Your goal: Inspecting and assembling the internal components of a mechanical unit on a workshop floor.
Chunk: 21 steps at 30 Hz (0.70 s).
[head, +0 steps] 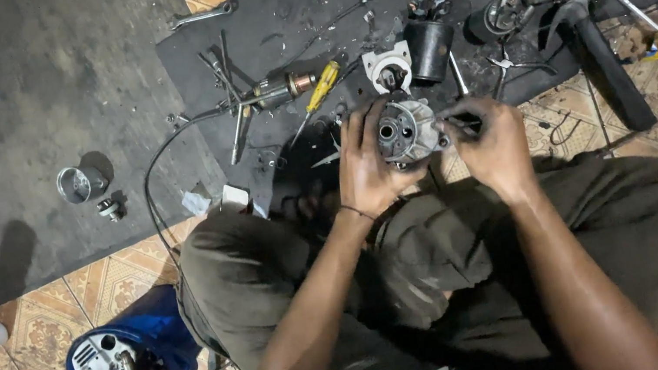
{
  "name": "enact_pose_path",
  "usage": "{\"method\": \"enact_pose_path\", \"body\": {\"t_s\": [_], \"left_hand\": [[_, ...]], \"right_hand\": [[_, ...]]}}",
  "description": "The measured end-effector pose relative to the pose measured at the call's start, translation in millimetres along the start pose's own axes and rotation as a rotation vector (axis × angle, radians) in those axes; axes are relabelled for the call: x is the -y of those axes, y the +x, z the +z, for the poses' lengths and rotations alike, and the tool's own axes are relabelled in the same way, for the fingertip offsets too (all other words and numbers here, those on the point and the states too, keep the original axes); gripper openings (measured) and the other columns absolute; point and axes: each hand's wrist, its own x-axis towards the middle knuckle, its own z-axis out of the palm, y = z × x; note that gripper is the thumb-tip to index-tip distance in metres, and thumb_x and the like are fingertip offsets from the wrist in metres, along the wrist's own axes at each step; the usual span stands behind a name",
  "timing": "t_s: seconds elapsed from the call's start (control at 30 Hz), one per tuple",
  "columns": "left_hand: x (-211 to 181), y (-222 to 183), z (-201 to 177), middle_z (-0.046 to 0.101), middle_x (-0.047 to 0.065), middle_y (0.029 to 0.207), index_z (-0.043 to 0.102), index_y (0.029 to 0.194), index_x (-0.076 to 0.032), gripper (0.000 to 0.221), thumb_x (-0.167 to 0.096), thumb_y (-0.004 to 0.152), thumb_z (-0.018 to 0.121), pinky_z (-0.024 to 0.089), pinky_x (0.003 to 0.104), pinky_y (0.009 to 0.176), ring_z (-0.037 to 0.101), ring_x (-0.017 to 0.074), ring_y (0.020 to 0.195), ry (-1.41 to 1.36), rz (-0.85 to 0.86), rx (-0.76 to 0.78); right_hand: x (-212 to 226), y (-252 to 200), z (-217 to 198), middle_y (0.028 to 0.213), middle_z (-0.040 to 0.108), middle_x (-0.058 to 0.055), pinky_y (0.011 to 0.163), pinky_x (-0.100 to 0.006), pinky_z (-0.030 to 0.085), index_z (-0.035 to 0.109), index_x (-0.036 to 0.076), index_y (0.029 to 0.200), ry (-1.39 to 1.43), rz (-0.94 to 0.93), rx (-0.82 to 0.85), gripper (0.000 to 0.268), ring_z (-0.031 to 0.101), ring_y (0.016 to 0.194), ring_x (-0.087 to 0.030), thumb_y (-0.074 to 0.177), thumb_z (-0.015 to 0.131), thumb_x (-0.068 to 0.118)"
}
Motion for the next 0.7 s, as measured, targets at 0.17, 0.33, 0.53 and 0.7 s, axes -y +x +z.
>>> {"method": "enact_pose_path", "body": {"t_s": [0.17, 0.33, 0.53, 0.7], "left_hand": [[-8.0, 4.2, -1.7, 0.058, 0.019, 0.130, 0.056, 0.141, -0.009, 0.100, -0.040, 0.054, 0.093, 0.052, 0.055, 0.107, 0.061, 0.0432, 0.118, 0.015, -0.050, 0.003], [-5.2, 4.0, 3.3, 0.054, 0.024, 0.137, 0.055, 0.141, -0.006, 0.097, -0.032, 0.056, 0.092, 0.051, 0.056, 0.108, 0.059, 0.0486, 0.123, 0.049, -0.058, -0.001], [-10.3, 13.1, -5.2, 0.055, 0.018, 0.144, 0.057, 0.142, -0.009, 0.092, -0.034, 0.060, 0.091, 0.050, 0.054, 0.113, 0.059, 0.0445, 0.129, 0.015, -0.070, 0.055], [-11.3, 15.1, -3.9, 0.054, 0.019, 0.147, 0.054, 0.147, -0.010, 0.097, -0.032, 0.060, 0.091, 0.048, 0.055, 0.116, 0.057, 0.0452, 0.132, 0.009, -0.078, 0.070]], "right_hand": [[-0.6, 3.5, -1.3, 0.084, 0.071, -0.022, 0.071, -0.044, 0.059, 0.078, 0.002, 0.099, -0.005, 0.054, 0.024, 0.016, 0.072, 0.086, -0.043, 0.084, 0.082, 0.001], [12.4, 5.7, -2.4, 0.087, 0.068, -0.025, 0.073, -0.049, 0.060, 0.077, 0.003, 0.100, 0.072, 0.051, 0.046, 0.011, 0.070, 0.091, -0.049, 0.089, 0.078, 0.000], [6.2, 5.6, -5.2, 0.091, 0.070, -0.024, 0.068, -0.045, 0.061, 0.078, 0.003, 0.101, 0.060, 0.126, 0.061, 0.014, 0.072, 0.095, -0.045, 0.088, 0.080, -0.001], [8.1, 6.6, -4.5, 0.098, 0.070, -0.025, 0.072, -0.046, 0.062, 0.077, 0.001, 0.106, 0.144, 0.178, 0.056, 0.014, 0.071, 0.103, -0.045, 0.091, 0.078, -0.002]]}}
